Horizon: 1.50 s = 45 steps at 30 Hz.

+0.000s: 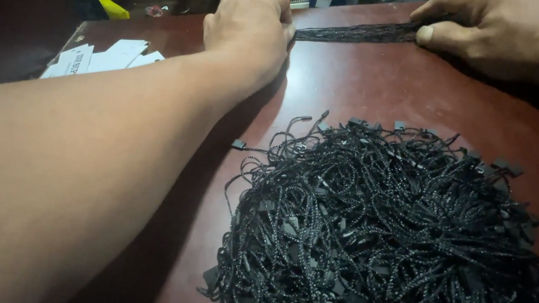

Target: The person sorts a tangled pile of black cords on a wooden table. They repeatedly pick up individual cords, separate them from the pile, and place them aside. A stack of white paper slips is visible on the left side of the table.

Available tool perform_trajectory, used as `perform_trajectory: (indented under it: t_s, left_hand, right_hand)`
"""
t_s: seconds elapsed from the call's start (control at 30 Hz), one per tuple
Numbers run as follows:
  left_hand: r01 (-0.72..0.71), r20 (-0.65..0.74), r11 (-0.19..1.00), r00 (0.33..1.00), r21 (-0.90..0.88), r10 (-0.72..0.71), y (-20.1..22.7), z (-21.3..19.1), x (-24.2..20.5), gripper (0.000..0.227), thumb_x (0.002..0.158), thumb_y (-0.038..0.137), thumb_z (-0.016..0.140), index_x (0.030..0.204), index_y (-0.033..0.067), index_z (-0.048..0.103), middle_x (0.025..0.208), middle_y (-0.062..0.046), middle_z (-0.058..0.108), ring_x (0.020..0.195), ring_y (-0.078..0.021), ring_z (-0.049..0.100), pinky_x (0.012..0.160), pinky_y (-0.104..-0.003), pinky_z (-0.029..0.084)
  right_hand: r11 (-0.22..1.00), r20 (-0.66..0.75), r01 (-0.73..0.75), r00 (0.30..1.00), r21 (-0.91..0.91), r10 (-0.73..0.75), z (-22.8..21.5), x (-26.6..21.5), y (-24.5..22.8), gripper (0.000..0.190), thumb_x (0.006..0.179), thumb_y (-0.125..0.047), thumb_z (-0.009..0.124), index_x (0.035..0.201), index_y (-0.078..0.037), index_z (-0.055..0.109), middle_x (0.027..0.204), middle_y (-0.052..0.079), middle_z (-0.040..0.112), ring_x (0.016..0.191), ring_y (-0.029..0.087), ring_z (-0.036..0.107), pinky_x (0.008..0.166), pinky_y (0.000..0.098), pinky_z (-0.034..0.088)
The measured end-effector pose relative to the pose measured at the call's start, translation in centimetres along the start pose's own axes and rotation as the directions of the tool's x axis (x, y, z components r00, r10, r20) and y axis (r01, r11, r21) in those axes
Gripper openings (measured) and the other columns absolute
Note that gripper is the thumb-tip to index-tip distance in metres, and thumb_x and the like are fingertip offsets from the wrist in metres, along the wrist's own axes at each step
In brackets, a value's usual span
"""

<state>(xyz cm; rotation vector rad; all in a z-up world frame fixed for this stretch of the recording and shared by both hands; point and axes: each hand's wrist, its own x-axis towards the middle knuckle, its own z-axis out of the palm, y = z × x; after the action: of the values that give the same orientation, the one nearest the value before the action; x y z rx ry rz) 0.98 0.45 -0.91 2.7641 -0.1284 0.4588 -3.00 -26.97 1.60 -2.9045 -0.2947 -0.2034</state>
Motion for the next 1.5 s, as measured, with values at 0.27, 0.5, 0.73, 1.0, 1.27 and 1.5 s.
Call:
perform_trajectory:
  t_s: [0.27,0.5,0.73,1.0,1.27,1.5]
  left_hand:
    - [-0.01,-0.019,1.0,1.0,-0.008,0.01,-0.1,-0.3,-0.3,0.009,0.095,0.037,0.071,0.097,0.029,0.075,0.115,-0.006,0.064,0.116,-0.0344,0.056,0.092,-0.052,0.045]
    - [0.11,0.003,0.971,0.994,-0.213,-0.112,0.9,-2.7,-3.7,0.033,0.101,0.03,0.058,0.132,0.0198,0.06,0.128,-0.007,0.058,0.119,-0.0299,0.057,0.098,-0.05,0.047]
    - [0.14,-0.018,0.93,0.988,-0.34,-0.155,1.5,-4.8,-8.4,0.06,0.095,0.034,0.056,0.151,0.0158,0.045,0.145,-0.013,0.048,0.13,-0.0337,0.051,0.108,-0.051,0.04]
    - [0.102,-0.026,0.918,0.992,-0.384,-0.121,1.4,-6.1,-12.9,0.066,0.09,0.054,0.047,0.14,0.0127,0.059,0.137,-0.013,0.06,0.13,-0.0307,0.054,0.11,-0.047,0.038]
    - [0.191,0.054,0.841,0.98,-0.506,-0.191,4.6,-11.0,-20.9,0.061,0.094,0.054,0.041,0.13,0.0127,0.067,0.13,-0.007,0.072,0.121,-0.0242,0.064,0.105,-0.043,0.046]
    - [0.225,0.089,0.806,0.973,-0.548,-0.212,3.9,-11.9,-23.6,0.062,0.091,0.057,0.042,0.132,0.017,0.067,0.133,-0.003,0.07,0.127,-0.0211,0.062,0.109,-0.04,0.044]
  right_hand:
    - [0.999,-0.1,0.036,0.994,0.035,-0.032,-0.6,-0.5,-0.2,0.04,0.104,-0.037,0.06,0.141,-0.025,0.066,0.125,0.003,0.073,0.112,0.026,0.064,0.093,0.04,0.041]
    - [0.967,-0.416,0.235,0.873,-0.099,-0.255,0.4,-1.9,3.3,0.052,0.109,-0.029,0.061,0.149,0.005,0.062,0.121,0.033,0.063,0.12,0.047,0.054,0.1,0.0502,0.04]
    - [0.964,-0.193,-0.051,0.976,0.262,0.105,-2.4,-9.9,-3.7,0.026,0.097,-0.027,0.068,0.116,-0.014,0.079,0.113,0.003,0.079,0.106,0.015,0.069,0.1,0.0317,0.048]
    - [0.933,0.012,-0.185,0.981,0.309,0.191,-3.6,-15.1,-5.4,0.026,0.089,-0.032,0.068,0.102,-0.023,0.088,0.101,-0.006,0.079,0.098,0.01,0.073,0.097,0.0261,0.05]
    - [0.964,0.002,-0.129,0.991,0.231,0.132,-4.3,-19.4,-6.2,0.022,0.091,-0.03,0.07,0.105,-0.023,0.085,0.103,-0.005,0.079,0.096,0.013,0.076,0.094,0.0298,0.054]
    - [0.927,-0.056,-0.184,0.975,0.328,0.214,-4.7,-20.7,-6.8,0.037,0.08,-0.014,0.062,0.11,-0.02,0.084,0.116,-0.006,0.084,0.11,0.01,0.075,0.107,0.0249,0.051]
